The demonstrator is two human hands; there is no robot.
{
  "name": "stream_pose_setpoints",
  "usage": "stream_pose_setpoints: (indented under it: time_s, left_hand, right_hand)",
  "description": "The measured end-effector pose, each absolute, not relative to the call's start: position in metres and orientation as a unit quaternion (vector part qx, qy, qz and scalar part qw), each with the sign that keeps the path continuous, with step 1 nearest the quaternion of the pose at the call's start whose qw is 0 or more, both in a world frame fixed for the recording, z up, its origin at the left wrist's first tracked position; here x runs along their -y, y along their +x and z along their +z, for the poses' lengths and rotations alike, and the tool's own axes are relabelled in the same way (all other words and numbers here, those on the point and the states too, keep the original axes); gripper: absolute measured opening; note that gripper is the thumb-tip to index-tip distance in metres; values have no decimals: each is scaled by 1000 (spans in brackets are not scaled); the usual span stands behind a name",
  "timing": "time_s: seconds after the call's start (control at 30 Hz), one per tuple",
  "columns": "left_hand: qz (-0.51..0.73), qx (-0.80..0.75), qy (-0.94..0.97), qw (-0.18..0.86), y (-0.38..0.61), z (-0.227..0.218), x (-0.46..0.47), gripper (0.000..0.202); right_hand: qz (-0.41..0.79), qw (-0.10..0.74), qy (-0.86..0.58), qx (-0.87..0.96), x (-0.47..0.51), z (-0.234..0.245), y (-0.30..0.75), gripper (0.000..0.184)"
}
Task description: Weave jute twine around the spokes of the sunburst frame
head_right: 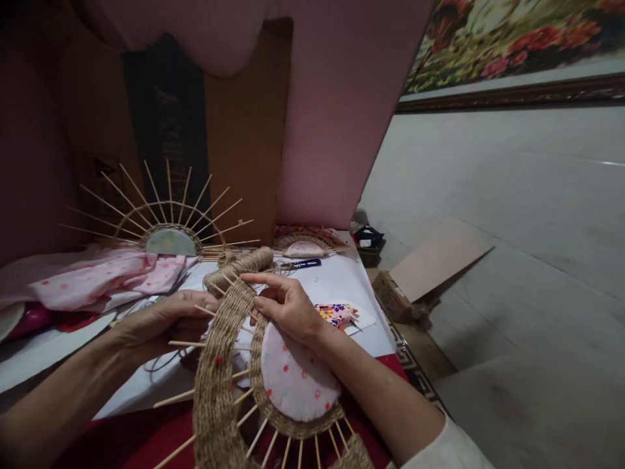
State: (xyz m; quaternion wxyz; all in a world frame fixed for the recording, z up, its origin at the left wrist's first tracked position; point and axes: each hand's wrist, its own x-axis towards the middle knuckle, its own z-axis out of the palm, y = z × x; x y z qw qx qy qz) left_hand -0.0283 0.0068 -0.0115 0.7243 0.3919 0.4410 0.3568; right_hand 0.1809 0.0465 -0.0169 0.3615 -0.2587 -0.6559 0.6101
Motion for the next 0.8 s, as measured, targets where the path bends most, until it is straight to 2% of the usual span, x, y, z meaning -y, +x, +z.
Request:
stream_pose_setpoints:
  time_s: [0.27,0.43,0.57,0.8]
  left_hand:
    - [364,-471,430,678,-23,-13,-4,15]
    - [363,-527,509,576,-27,-12,-4,16]
    - [345,-511,624,481,-32,-8,-3,18]
    - [337,-547,653,402,-35,-8,-2,23]
  right_hand:
    - [611,363,-257,655,-47,-20,180,43]
    - [599,365,-278,657,-52,-24,181,47]
    - [587,364,-294,661,-54,-26,182,47]
    - [566,379,-307,665,-58,-27,184,43]
